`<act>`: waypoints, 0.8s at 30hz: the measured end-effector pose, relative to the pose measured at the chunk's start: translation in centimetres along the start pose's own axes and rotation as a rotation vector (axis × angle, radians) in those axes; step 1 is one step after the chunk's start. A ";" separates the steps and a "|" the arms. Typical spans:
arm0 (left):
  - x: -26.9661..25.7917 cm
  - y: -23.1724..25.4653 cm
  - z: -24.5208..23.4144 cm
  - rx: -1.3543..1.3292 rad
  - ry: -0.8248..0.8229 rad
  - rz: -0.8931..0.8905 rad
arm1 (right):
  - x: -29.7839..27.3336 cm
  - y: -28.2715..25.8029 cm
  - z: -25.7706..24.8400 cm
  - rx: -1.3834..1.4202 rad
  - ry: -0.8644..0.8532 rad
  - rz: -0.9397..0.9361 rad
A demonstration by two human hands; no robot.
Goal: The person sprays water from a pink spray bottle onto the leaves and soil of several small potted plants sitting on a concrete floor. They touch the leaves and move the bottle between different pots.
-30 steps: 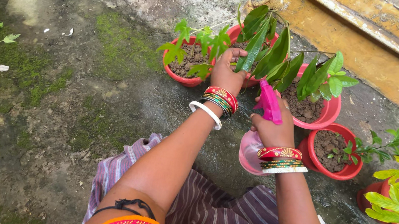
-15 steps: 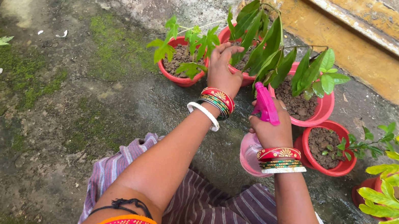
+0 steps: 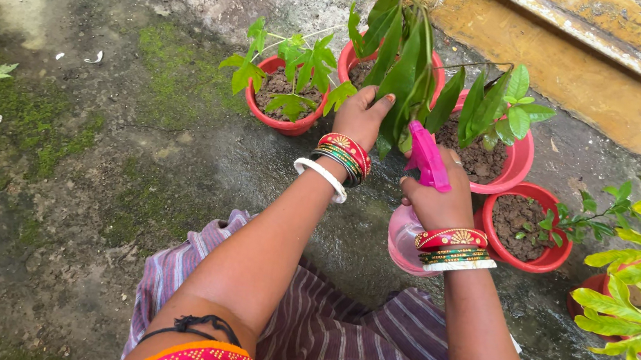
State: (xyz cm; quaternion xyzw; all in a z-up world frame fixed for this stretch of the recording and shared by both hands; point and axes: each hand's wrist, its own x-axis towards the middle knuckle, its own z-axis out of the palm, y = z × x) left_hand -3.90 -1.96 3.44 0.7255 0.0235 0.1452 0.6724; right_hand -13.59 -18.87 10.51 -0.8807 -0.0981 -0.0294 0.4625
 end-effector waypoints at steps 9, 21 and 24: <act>0.4 -0.4 -0.6 -0.031 -0.049 -0.034 | -0.1 -1.1 0.0 0.168 -0.037 0.043; 0.1 1.4 -1.4 -0.083 -0.084 0.062 | -0.4 -1.1 0.6 0.031 0.014 0.003; -1.0 2.1 -1.4 0.297 0.197 0.265 | -0.4 -0.8 0.2 0.026 0.031 -0.007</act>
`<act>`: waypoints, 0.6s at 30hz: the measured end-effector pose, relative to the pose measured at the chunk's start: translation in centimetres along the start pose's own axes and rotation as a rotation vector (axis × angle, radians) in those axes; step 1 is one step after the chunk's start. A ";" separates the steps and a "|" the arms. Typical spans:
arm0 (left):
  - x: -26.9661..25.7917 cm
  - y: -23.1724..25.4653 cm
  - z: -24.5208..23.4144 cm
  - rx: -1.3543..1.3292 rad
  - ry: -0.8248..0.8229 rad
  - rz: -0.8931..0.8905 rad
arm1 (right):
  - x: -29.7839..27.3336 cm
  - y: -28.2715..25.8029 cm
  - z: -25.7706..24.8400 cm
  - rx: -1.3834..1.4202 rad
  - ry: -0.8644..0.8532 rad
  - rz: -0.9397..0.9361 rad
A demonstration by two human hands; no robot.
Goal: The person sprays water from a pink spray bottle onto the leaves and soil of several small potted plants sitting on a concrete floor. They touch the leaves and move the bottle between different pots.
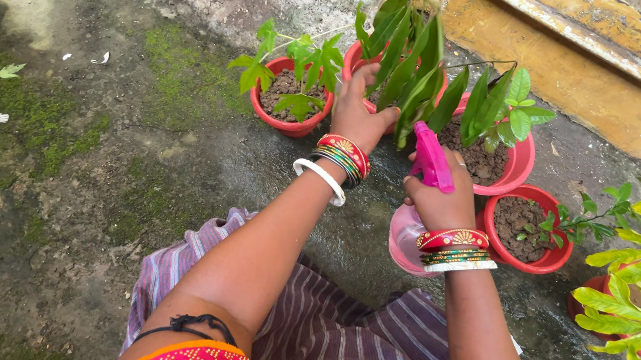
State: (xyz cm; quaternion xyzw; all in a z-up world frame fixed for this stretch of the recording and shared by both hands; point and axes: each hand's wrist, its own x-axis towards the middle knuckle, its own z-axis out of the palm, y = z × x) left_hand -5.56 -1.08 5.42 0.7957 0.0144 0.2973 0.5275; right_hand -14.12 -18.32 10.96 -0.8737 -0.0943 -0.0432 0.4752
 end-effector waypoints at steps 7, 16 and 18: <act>-1.5 2.9 0.9 0.076 0.094 0.019 | 0.2 0.8 -0.9 0.008 0.030 0.015; -2.0 4.5 1.2 0.055 -0.035 0.033 | 0.0 0.2 -2.2 -0.009 0.025 -0.031; -2.3 4.5 1.4 -0.020 -0.074 0.039 | 0.0 -0.2 -2.3 0.064 0.001 0.080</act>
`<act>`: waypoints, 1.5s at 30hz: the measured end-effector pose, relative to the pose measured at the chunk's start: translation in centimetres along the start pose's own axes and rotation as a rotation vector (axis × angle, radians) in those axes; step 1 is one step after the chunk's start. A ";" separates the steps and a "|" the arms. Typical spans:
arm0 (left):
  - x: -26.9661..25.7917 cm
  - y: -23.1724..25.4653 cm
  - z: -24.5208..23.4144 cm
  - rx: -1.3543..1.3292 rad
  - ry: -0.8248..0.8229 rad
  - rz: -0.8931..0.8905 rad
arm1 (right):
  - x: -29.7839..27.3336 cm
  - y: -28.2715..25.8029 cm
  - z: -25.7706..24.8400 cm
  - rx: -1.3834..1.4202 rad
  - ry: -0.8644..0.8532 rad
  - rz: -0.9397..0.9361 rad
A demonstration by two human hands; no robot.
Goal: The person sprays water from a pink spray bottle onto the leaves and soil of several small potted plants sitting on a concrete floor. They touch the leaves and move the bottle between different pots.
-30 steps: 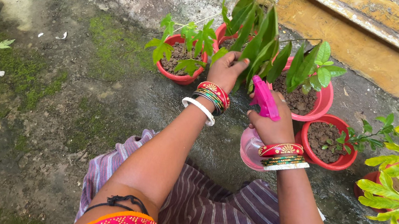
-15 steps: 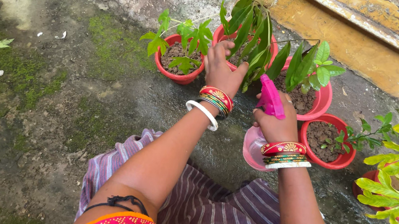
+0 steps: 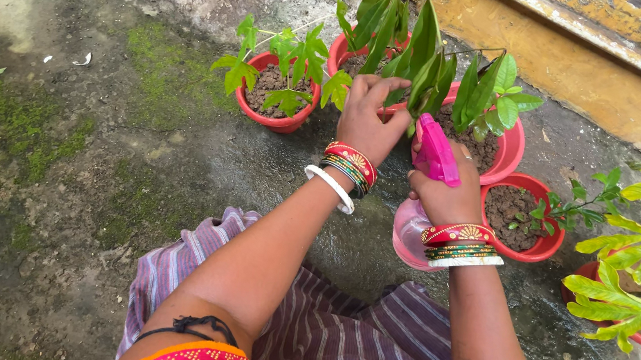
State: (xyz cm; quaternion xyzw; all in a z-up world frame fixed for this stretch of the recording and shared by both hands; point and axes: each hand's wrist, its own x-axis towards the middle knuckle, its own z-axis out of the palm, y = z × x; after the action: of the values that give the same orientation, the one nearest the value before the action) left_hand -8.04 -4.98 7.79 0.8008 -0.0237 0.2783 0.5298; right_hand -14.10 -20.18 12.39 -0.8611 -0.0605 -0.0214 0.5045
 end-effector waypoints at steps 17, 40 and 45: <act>1.2 -2.6 0.0 0.012 0.032 -0.066 | 0.0 0.9 0.5 0.108 -0.029 0.034; -1.9 3.0 1.0 0.272 0.060 0.305 | 0.3 1.9 -2.5 0.100 0.121 0.114; -3.1 3.0 3.2 0.206 -0.069 0.424 | 1.3 3.0 -2.7 0.259 0.207 0.151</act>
State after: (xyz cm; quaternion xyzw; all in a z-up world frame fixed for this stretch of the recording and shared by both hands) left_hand -10.34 -9.88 7.93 0.8369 -0.1809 0.3568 0.3737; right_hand -12.39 -23.92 11.27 -0.7842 0.0545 -0.0641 0.6148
